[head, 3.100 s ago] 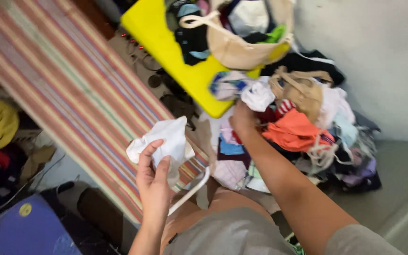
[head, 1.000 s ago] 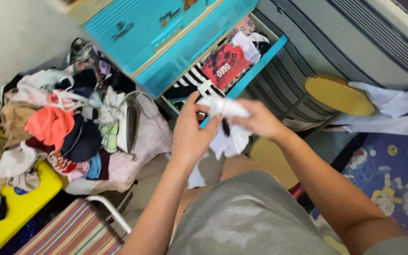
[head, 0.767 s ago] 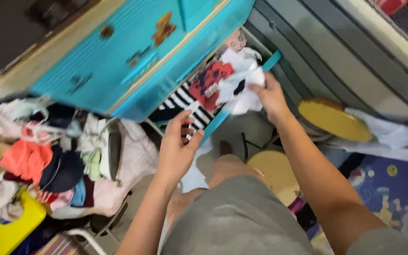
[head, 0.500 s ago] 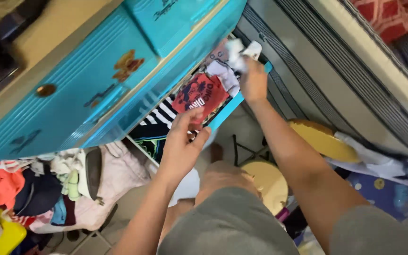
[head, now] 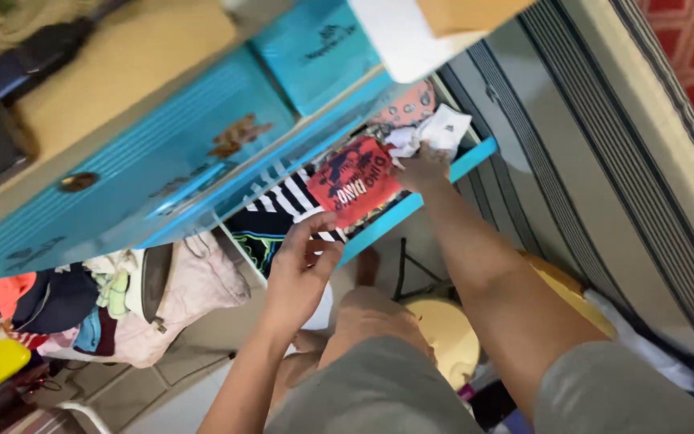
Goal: Sort laundry and organize items into drawers.
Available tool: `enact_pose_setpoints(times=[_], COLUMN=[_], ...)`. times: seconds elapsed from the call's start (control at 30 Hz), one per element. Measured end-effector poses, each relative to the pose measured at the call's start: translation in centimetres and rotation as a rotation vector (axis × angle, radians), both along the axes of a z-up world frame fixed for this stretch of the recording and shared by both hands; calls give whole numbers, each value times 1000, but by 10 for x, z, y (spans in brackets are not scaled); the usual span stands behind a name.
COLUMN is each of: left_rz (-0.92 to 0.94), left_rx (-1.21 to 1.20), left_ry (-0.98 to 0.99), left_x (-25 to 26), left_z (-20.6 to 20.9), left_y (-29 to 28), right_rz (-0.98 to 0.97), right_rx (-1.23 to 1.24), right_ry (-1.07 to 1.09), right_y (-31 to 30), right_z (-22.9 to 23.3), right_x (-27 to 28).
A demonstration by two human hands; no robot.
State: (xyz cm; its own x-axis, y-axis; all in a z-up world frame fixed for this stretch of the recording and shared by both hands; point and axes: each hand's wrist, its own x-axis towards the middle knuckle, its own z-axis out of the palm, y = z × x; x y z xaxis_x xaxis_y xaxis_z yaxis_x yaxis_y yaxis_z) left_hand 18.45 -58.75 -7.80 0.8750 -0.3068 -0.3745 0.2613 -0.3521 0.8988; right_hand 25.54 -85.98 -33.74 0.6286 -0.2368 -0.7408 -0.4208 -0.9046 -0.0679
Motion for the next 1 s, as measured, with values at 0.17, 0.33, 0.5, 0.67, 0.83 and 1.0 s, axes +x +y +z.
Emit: enact_pose_setpoints(times=[0.17, 0.33, 0.5, 0.67, 0.83, 1.0], left_rz=[53, 164, 390, 587, 826, 1023], left_rx=[-37, -119, -189, -180, -312, -412], left_ry=[-31, -60, -222, -345, -374, -444], left_x=[-8, -27, -62, -123, -189, -244], left_z=[3, -1, 3, 23, 28, 33], left_y=[27, 84, 178, 300, 423, 509], right_rz=[26, 79, -51, 58, 203, 288], right_rx=[-24, -96, 471, 853, 1061, 1193], right_ry=[-169, -715, -1111, -1098, -1035, -951], right_y=[0, 64, 202, 350, 470, 557], right_z=[-14, 57, 167, 280, 319, 312], right_x=[-20, -71, -103, -130, -149, -161])
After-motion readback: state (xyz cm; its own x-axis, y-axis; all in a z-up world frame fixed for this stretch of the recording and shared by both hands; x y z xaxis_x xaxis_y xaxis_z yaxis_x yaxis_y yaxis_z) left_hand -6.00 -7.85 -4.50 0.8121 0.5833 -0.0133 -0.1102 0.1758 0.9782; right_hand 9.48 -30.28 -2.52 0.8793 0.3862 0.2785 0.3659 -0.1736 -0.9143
